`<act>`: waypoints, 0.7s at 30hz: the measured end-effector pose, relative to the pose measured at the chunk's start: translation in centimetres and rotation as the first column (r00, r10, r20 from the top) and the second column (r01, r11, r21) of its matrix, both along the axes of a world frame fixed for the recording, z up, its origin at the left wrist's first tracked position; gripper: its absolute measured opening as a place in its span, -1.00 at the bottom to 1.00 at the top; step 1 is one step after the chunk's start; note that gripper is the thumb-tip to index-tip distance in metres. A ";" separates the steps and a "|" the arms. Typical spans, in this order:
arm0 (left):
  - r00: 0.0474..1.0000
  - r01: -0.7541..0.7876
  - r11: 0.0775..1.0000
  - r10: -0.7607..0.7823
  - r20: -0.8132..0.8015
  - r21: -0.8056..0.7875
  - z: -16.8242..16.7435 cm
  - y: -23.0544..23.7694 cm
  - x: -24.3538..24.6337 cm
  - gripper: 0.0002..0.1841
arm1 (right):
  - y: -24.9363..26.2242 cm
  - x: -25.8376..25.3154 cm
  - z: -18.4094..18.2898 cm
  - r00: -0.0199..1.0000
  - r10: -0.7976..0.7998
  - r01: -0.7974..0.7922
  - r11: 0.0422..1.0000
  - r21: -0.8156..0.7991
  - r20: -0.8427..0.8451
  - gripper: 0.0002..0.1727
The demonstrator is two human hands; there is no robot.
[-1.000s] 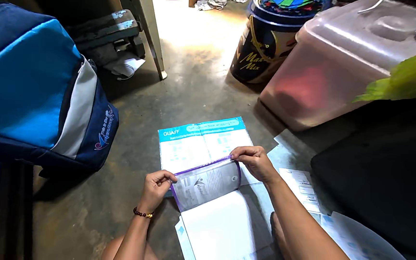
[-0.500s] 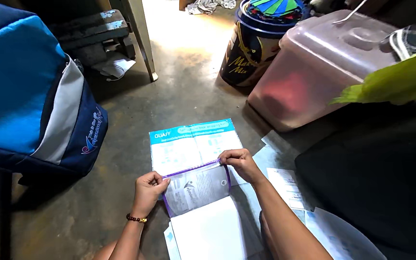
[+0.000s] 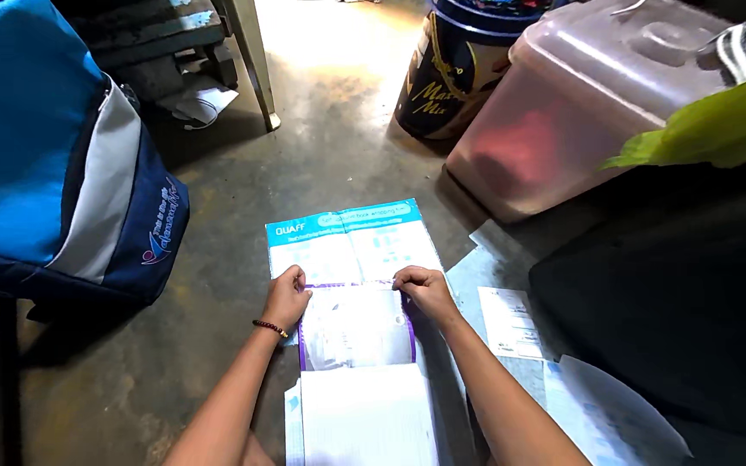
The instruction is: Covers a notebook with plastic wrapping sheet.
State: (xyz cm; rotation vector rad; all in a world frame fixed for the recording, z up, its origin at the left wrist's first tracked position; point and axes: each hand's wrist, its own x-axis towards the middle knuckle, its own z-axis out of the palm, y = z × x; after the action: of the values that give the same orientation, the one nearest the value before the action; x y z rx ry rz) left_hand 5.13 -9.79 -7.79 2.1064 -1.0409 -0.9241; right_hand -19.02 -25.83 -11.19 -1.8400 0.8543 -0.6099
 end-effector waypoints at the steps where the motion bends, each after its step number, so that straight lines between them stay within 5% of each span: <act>1: 0.996 0.047 0.996 -0.052 0.069 0.078 0.5 -0.5 -0.1 -0.77 | 0.2 0.2 -0.4 1.000 -0.019 0.018 0.999 -0.036 -0.008 -0.80; 3: 0.963 0.113 0.976 -0.154 0.221 0.186 1.6 -1.0 -1.1 -0.67 | 0.6 0.4 -0.8 0.999 -0.046 0.045 0.995 -0.091 -0.009 -0.78; 6: 0.856 0.276 0.961 -0.241 0.458 -0.011 -0.6 -0.9 -3.8 -0.60 | 1.0 0.4 -1.0 0.998 -0.059 0.056 0.990 -0.131 -0.013 -0.77; 9: 0.771 0.512 0.852 -0.513 0.377 0.111 -1.3 -1.3 -6.1 -0.35 | 1.4 0.6 -1.0 0.997 -0.071 0.066 0.984 -0.165 -0.026 -0.78; 12: 0.730 0.563 0.804 -0.593 0.340 0.192 -1.9 -1.5 -6.8 -0.16 | 1.6 0.8 -0.8 0.996 -0.077 0.070 0.982 -0.176 -0.034 -0.78; 21: 0.719 0.588 0.802 -0.578 0.386 0.105 -3.3 -1.2 -7.3 -0.28 | 1.7 0.6 -1.3 0.998 -0.056 0.050 0.970 -0.238 -0.017 -0.78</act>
State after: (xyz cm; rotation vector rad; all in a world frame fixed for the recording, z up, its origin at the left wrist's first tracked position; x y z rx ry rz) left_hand -2.20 -10.98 -11.09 2.0102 -2.0095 -0.7435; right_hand -18.45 -24.10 -12.49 -2.0482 0.8794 -0.7527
